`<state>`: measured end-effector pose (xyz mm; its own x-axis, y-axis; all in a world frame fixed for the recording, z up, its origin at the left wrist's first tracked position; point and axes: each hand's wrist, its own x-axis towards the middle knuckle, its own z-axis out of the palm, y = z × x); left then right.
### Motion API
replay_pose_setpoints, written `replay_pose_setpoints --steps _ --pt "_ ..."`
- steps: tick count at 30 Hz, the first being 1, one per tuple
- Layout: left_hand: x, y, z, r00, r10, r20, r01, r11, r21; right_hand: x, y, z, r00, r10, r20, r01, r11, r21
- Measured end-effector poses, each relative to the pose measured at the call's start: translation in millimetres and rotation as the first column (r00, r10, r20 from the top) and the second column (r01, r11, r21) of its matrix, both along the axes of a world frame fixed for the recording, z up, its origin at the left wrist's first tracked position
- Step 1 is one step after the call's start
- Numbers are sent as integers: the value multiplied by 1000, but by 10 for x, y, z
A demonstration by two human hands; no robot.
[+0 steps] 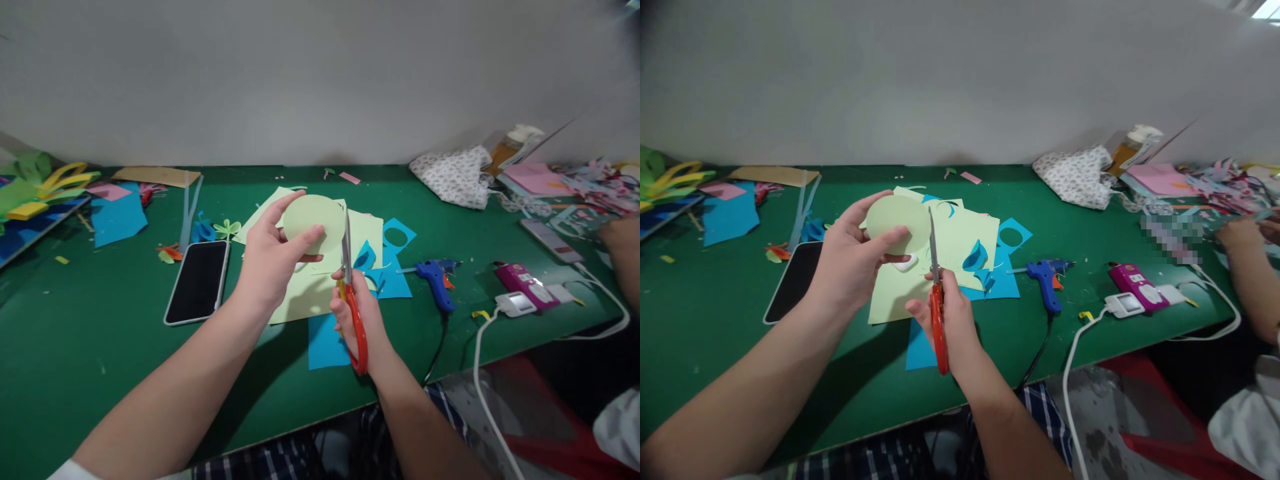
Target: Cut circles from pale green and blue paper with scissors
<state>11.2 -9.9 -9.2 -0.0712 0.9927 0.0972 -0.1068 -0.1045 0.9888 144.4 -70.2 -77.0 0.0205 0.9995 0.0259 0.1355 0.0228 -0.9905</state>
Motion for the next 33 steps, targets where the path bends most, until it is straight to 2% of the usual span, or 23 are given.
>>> replay_pose_setpoints --steps 10,16,23,33 --pt "-7 4 -2 1000 -1 -7 1 1000 12 -9 -7 24 999 7 34 -7 1000 4" --pt "18 -6 -3 999 -22 -39 23 999 36 63 -23 35 994 94 56 -96 995 40" --pt "16 -12 43 993 -38 -115 38 999 -3 85 -14 18 996 75 58 -78 996 43" --pt "-25 12 10 992 -70 -102 72 997 22 60 -10 44 998 54 39 -56 998 34"
